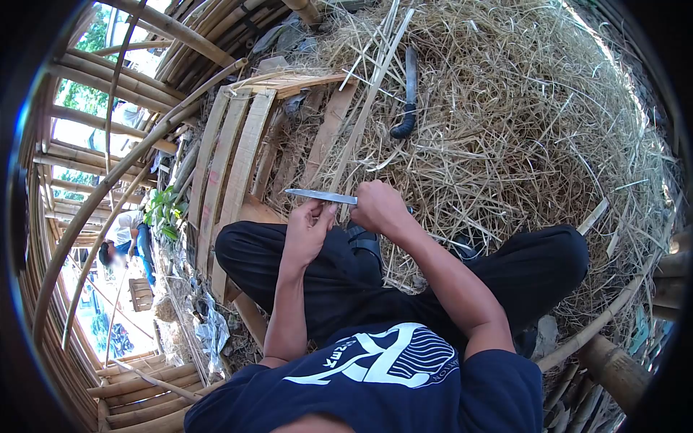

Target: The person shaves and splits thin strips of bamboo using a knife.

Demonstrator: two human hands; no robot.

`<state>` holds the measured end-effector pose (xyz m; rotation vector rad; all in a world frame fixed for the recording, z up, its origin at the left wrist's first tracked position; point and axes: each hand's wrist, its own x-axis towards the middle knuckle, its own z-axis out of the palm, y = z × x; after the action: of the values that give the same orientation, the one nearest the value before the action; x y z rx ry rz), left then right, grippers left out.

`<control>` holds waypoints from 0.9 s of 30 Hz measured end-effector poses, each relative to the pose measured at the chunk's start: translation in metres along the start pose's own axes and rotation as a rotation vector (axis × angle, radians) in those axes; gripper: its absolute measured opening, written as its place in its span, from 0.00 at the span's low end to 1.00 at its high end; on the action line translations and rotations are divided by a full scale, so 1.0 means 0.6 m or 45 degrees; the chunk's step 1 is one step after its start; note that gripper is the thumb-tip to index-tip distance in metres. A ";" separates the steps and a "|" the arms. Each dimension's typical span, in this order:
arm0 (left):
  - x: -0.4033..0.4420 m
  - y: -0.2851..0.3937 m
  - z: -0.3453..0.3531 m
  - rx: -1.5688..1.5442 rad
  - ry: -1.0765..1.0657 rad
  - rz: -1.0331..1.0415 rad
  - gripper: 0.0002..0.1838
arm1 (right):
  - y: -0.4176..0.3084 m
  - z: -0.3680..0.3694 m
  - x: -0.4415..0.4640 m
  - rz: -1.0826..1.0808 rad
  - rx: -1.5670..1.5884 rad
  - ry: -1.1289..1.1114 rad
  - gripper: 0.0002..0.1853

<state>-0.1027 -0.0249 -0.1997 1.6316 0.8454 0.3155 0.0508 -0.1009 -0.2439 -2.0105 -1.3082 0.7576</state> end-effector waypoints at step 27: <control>-0.023 -0.031 0.032 0.465 0.257 0.181 0.11 | 0.035 0.027 0.015 0.066 -0.122 0.049 0.15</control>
<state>-0.1068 -0.0480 -0.2187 2.0305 0.9823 0.4511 0.0537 -0.0964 -0.2714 -2.1319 -1.2972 0.6879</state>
